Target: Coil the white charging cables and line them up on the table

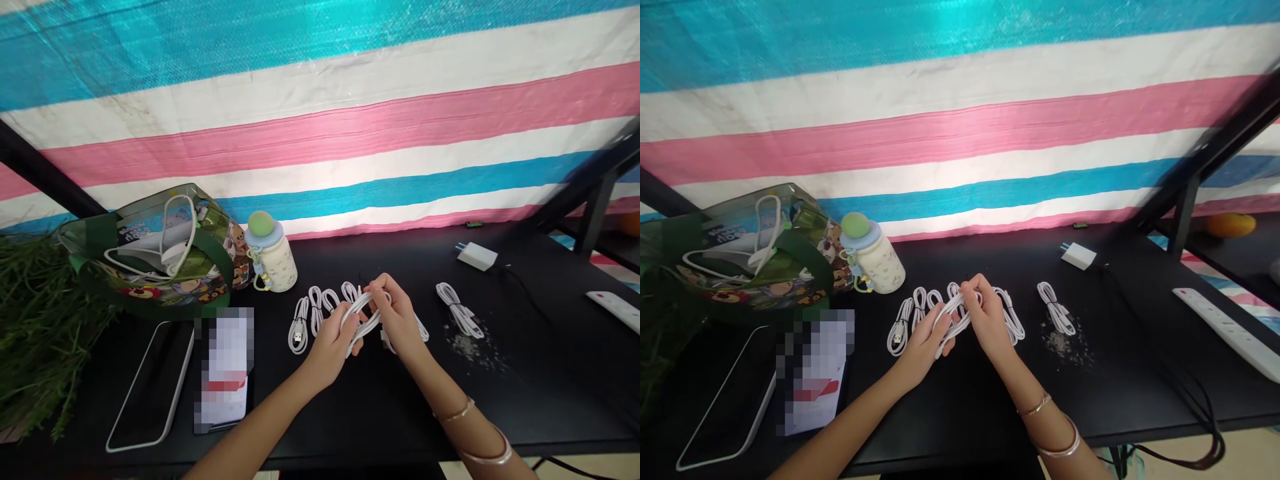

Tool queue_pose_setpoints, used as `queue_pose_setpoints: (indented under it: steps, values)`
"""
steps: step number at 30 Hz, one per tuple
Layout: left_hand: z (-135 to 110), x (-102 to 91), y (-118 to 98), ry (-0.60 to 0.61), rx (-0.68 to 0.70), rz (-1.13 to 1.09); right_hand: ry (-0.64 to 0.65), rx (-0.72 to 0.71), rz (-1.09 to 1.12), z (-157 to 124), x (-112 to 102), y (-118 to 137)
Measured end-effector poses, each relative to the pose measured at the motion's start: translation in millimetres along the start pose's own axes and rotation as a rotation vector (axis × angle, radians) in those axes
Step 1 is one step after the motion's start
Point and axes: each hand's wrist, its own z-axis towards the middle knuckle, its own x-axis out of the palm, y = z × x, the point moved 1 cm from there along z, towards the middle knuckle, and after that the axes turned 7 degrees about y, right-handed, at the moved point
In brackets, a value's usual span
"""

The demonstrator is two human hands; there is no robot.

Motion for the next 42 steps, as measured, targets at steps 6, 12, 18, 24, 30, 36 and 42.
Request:
queue_pose_setpoints:
  steps: [6, 12, 18, 24, 30, 36, 42]
  values:
    - [-1.8, -0.4, 1.7, 0.000, 0.011, 0.076, 0.001, -0.033, -0.049, -0.3, 0.2, 0.3]
    - [-1.4, -4.9, 0.2, -0.092, 0.027, 0.109, -0.155, -0.079, -0.079, -3.8, 2.5, -4.8]
    - [-3.0, -7.1, 2.1, -0.229, 0.084, 0.247, -0.283, -0.151, -0.169, -11.2, 9.0, -5.0]
    - [-1.2, -9.3, 9.8, -0.293, 0.131, 0.294, -0.246, -0.195, -0.133, -14.4, 15.1, -6.8]
    - [-0.2, -11.2, 5.6, -0.260, 0.188, 0.255, -0.193, -0.137, 0.031, -15.6, 18.7, -7.0]
    - [0.1, -12.3, 0.2, -0.273, 0.271, 0.293, -0.131, -0.132, 0.098, -13.3, 18.0, -5.8]
    - [2.1, -14.1, -0.3, -0.249, 0.220, 0.318, -0.093, -0.088, 0.149, -12.0, 15.1, -3.2]
